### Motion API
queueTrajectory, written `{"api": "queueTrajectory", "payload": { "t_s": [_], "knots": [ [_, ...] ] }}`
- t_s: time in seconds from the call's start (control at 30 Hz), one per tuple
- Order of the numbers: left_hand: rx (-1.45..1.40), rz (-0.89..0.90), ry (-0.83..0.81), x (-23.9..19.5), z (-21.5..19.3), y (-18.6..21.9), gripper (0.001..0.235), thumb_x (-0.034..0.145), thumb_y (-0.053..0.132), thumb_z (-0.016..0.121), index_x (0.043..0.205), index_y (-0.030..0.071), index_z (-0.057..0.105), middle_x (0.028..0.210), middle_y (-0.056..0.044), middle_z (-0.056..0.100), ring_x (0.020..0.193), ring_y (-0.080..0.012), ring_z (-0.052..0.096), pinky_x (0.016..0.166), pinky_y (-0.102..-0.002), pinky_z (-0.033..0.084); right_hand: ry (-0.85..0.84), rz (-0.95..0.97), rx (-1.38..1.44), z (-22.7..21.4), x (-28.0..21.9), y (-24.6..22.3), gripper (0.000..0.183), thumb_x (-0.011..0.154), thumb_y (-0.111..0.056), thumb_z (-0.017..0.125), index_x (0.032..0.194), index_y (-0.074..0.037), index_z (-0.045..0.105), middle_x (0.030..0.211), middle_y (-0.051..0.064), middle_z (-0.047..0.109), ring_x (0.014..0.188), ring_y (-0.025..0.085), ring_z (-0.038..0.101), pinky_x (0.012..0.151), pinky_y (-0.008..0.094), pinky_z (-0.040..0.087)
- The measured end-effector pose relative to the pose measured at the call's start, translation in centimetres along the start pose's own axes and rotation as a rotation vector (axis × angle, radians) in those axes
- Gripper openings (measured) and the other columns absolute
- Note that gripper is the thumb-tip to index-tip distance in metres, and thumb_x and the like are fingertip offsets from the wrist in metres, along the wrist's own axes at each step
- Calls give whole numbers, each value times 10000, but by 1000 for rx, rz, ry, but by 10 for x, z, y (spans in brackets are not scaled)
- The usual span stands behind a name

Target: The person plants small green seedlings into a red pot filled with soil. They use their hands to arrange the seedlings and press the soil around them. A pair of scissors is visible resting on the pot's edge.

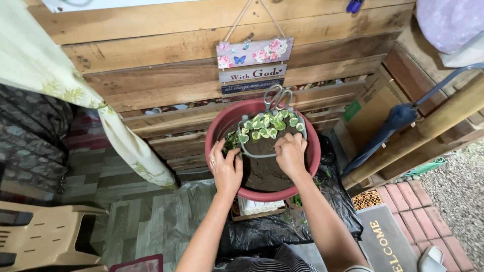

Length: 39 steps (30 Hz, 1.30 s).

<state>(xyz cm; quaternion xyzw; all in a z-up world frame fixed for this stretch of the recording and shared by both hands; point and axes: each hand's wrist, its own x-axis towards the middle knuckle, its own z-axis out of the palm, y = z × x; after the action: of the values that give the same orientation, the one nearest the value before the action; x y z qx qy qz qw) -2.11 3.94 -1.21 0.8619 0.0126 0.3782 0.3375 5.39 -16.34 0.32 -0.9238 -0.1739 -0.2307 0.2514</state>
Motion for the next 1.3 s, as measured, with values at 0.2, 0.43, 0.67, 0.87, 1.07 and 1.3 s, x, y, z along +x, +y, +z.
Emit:
{"api": "queueTrajectory", "payload": {
  "t_s": [0.2, 0.43, 0.67, 0.87, 1.07, 1.3],
  "knots": [
    [146, 294, -163, 15, -21, 35, 394, 813, 313, 750, 1124, 72, 756, 1506, -223, 459, 1430, -428, 342, 1177, -641, 197, 245, 52, 31, -7, -8, 56, 88, 805, -41, 706, 848, -114, 729, 974, 83, 661, 990, 347, 526, 849, 471, 406],
    [336, 340, -245, 7, 6, 31, 560, 839, 457, 738, 1165, 3, 731, 1472, -171, 463, 1439, -379, 336, 1200, -687, 145, 395, 263, 10, 0, -28, 163, 70, 855, -46, 690, 881, -104, 719, 1016, 109, 656, 1028, 367, 527, 886, 517, 406],
    [356, 225, -319, 0, 48, 71, 579, 865, 481, 705, 1136, -31, 723, 1539, -196, 382, 1457, -396, 275, 1183, -710, 115, 83, 398, -60, 43, -27, 210, 123, 834, -86, 661, 910, -129, 748, 1077, 104, 669, 1093, 379, 534, 935, 519, 408],
    [341, 155, -352, 4, 85, 99, 603, 876, 480, 675, 1205, -24, 707, 1606, -201, 303, 1495, -413, 211, 1166, -730, 83, 218, 172, 118, -5, -11, 173, 241, 916, -82, 642, 1138, -118, 728, 1108, 91, 631, 1103, 330, 559, 983, 474, 397],
    [376, 140, -353, 12, 107, 110, 613, 887, 496, 654, 1273, 21, 682, 1612, -197, 286, 1508, -419, 181, 1147, -760, 60, 158, -131, 126, -63, -5, 102, 281, 858, -149, 690, 1135, -133, 733, 1086, 82, 603, 1103, 315, 511, 1027, 487, 352],
    [369, 155, -277, 5, 87, 113, 559, 896, 378, 669, 1368, 82, 629, 1626, -189, 290, 1514, -433, 207, 1152, -766, 80, -92, -263, 25, -60, -2, 76, 341, 901, -228, 672, 1218, -124, 741, 1093, 90, 579, 1129, 329, 478, 1137, 547, 273]
  ]
}}
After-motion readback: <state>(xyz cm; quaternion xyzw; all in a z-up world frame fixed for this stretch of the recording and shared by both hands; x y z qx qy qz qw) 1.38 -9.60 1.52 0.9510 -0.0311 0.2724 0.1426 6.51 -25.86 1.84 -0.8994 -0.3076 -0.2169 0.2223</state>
